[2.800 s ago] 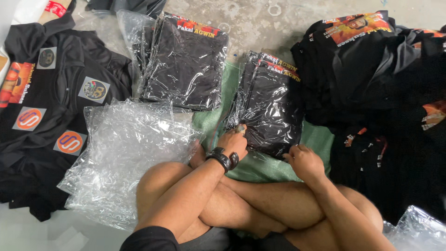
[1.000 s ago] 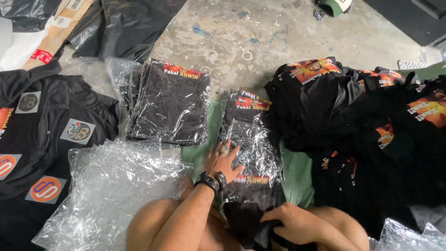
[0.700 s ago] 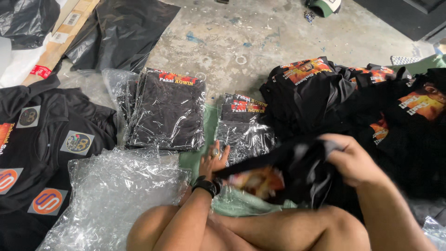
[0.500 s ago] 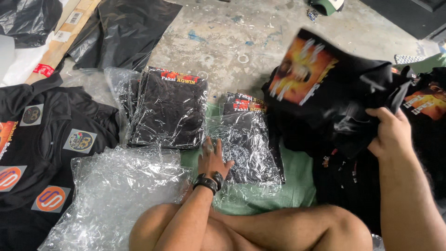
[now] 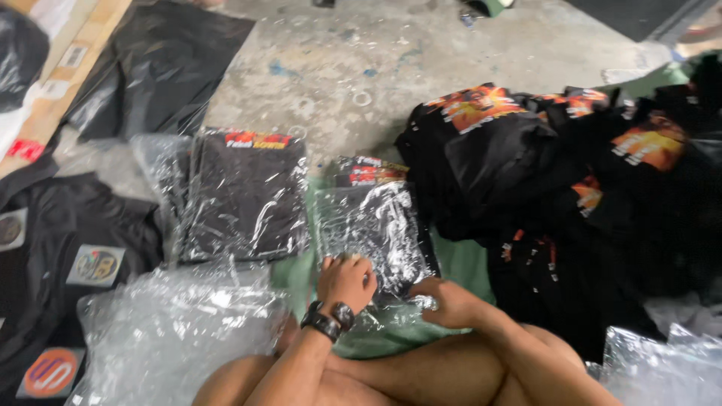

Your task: The person organizes and stacks black shirts wrapped in clear plastic on a floor, moving sheets of bubble wrap and arranging the packages into piles.

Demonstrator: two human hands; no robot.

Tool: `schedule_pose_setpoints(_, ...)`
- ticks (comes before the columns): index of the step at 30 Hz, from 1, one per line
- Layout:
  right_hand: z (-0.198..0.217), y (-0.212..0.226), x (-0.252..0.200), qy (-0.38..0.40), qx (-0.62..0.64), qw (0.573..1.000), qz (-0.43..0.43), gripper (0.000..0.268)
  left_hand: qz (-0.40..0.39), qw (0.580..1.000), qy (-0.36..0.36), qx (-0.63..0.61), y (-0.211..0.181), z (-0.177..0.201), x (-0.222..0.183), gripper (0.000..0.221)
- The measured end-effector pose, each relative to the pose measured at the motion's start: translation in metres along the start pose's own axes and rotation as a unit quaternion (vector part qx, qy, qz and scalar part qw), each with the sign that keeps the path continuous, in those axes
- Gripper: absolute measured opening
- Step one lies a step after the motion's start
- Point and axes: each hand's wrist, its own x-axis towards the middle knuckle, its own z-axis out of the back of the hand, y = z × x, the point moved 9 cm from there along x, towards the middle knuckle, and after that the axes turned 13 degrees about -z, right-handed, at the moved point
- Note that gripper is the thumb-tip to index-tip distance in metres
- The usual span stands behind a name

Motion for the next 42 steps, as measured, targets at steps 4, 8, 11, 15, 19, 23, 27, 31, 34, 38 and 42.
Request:
schedule_pose_setpoints(4, 0.003, 0.038, -0.007, -0.018, -0.016, 0.995, 0.096, 0.065, 0.001, 0.983, 0.176, -0.053, -0.005, -0.021, -0.010, 0.038)
schedule_pose_setpoints(8, -0.003, 0.002, 0.017, 0.002, -0.185, 0.983, 0.008, 0.101, 0.014, 0.954, 0.289, -0.077, -0.029, 0.021, -0.010, 0.097)
schedule_pose_setpoints(11, -0.001, -0.019, 0.034, -0.049, -0.229, 0.972, 0.021, 0.071, -0.006, 0.954, 0.297, -0.049, -0.045, 0.044, -0.008, 0.115)
schedule_pose_setpoints(15, 0.000, -0.051, 0.064, -0.156, -0.238, 0.955, 0.087, 0.019, -0.020, 0.960, 0.275, 0.039, 0.002, -0.025, -0.010, 0.056)
schedule_pose_setpoints(19, 0.013, -0.047, 0.050, -0.065, -0.108, 0.992, -0.010, 0.012, -0.020, 0.990, 0.137, -0.022, 0.015, -0.007, -0.015, 0.020)
schedule_pose_setpoints(23, 0.022, -0.053, 0.052, -0.031, -0.096, 0.990, -0.097, 0.016, 0.105, 0.962, 0.192, -0.162, 0.010, 0.029, -0.020, 0.015)
schedule_pose_setpoints(27, 0.015, -0.069, 0.063, -0.034, -0.134, 0.982, -0.129, 0.019, 0.196, 0.940, 0.179, -0.215, 0.041, -0.005, -0.030, 0.023)
schedule_pose_setpoints(31, 0.021, -0.104, 0.070, -0.060, -0.187, 0.952, -0.233, 0.032, 0.295, 0.923, 0.185, -0.163, 0.074, -0.015, -0.048, 0.031)
schedule_pose_setpoints(34, 0.023, -0.128, 0.081, -0.081, -0.165, 0.947, -0.264, 0.038, 0.296, 0.932, 0.180, -0.110, 0.081, -0.020, -0.047, 0.041)
schedule_pose_setpoints(38, 0.023, -0.117, 0.078, -0.093, -0.100, 0.956, -0.261, 0.037, 0.253, 0.931, 0.089, -0.246, 0.048, -0.004, -0.034, 0.070)
schedule_pose_setpoints(42, 0.023, -0.085, 0.068, -0.100, -0.073, 0.964, -0.233, 0.037, 0.244, 0.929, 0.144, -0.237, 0.024, 0.003, -0.035, 0.069)
